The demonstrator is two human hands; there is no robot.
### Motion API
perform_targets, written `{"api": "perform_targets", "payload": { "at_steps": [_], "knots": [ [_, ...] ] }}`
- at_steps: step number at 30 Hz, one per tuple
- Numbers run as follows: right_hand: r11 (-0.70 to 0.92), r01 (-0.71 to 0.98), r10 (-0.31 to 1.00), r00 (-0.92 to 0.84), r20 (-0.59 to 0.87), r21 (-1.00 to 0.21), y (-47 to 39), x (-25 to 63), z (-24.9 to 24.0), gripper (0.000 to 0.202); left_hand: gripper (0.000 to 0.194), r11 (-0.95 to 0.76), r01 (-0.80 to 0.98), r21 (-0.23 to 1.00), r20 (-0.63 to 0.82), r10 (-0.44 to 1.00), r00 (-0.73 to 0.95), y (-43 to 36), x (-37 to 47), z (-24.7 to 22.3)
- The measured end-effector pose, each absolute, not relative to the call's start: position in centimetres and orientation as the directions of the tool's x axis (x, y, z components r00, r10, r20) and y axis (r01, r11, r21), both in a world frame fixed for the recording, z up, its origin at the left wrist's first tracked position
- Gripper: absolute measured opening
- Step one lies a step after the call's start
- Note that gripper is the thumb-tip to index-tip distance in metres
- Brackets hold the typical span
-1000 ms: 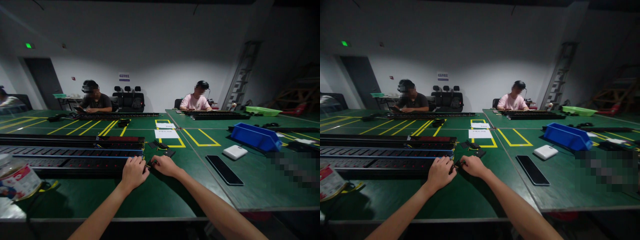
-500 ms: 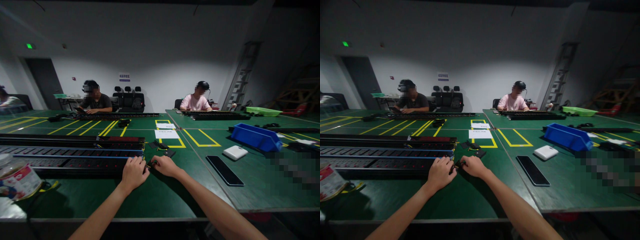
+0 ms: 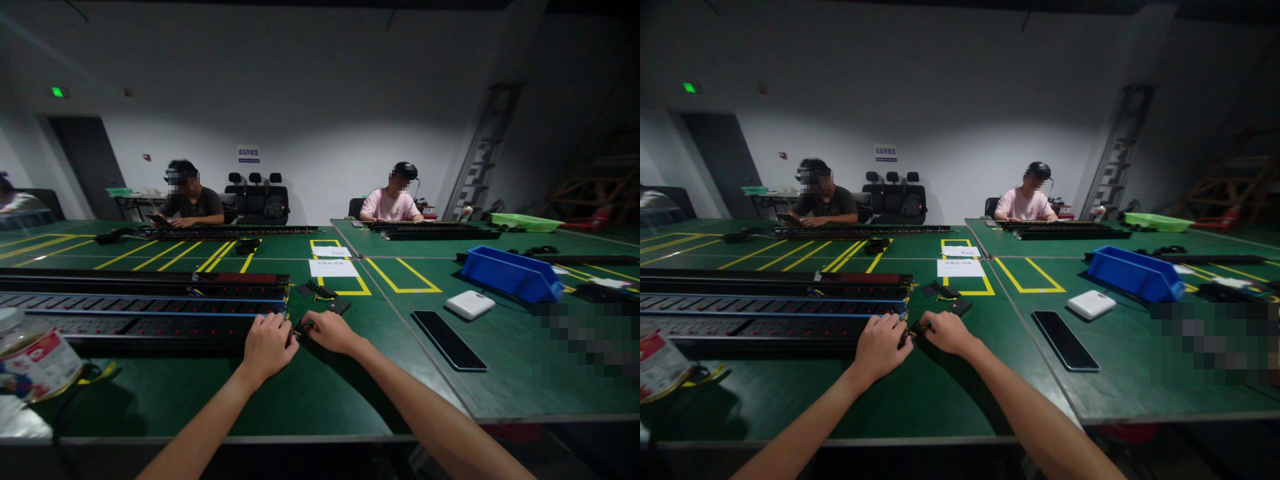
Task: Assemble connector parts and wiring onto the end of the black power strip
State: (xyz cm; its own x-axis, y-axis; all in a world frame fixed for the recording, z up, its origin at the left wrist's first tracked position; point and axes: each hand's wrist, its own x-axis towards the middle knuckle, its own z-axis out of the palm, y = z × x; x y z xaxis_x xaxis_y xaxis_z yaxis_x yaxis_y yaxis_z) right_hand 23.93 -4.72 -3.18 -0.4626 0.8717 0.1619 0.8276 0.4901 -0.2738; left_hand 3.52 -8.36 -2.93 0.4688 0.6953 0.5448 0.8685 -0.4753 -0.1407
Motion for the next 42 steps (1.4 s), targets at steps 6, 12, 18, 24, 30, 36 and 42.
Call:
{"api": "perform_targets", "payload": {
  "at_steps": [6,12,18,24,30,36,42],
  "knots": [
    [0.481,0.832,0.877,-0.457,0.151,-0.276,-4.69,23.89,-3.22,0.026,0.012,-0.484,0.867,-0.120,0.558,0.690,0.462,-8.38,3.54,-2.98],
    [0.475,0.839,0.880,-0.452,0.146,-0.266,-4.58,23.80,-3.29,0.025,0.014,-0.481,0.866,-0.135,0.547,0.693,0.470,-8.33,3.47,-2.99],
    [0.490,0.829,0.872,-0.464,0.157,-0.271,-4.69,23.86,-3.20,0.025,0.014,-0.467,0.871,-0.154,0.537,0.700,0.470,-8.40,3.53,-3.00],
    [0.494,0.826,0.869,-0.466,0.164,-0.270,-4.74,23.90,-3.15,0.024,0.014,-0.465,0.871,-0.157,0.532,0.704,0.471,-8.48,3.54,-2.96],
    [0.486,0.832,0.874,-0.461,0.155,-0.267,-4.76,23.82,-3.16,0.023,0.015,-0.465,0.872,-0.154,0.539,0.700,0.468,-8.48,3.52,-3.05],
    [0.495,0.825,0.869,-0.469,0.157,-0.274,-4.74,23.85,-3.24,0.024,0.014,-0.473,0.871,-0.131,0.543,0.701,0.463,-8.38,3.51,-3.16],
    [0.503,0.821,0.864,-0.470,0.180,-0.270,-4.68,23.92,-3.38,0.023,0.015,-0.464,0.873,-0.150,0.539,0.702,0.465,-8.42,3.50,-3.17]
  ]
}}
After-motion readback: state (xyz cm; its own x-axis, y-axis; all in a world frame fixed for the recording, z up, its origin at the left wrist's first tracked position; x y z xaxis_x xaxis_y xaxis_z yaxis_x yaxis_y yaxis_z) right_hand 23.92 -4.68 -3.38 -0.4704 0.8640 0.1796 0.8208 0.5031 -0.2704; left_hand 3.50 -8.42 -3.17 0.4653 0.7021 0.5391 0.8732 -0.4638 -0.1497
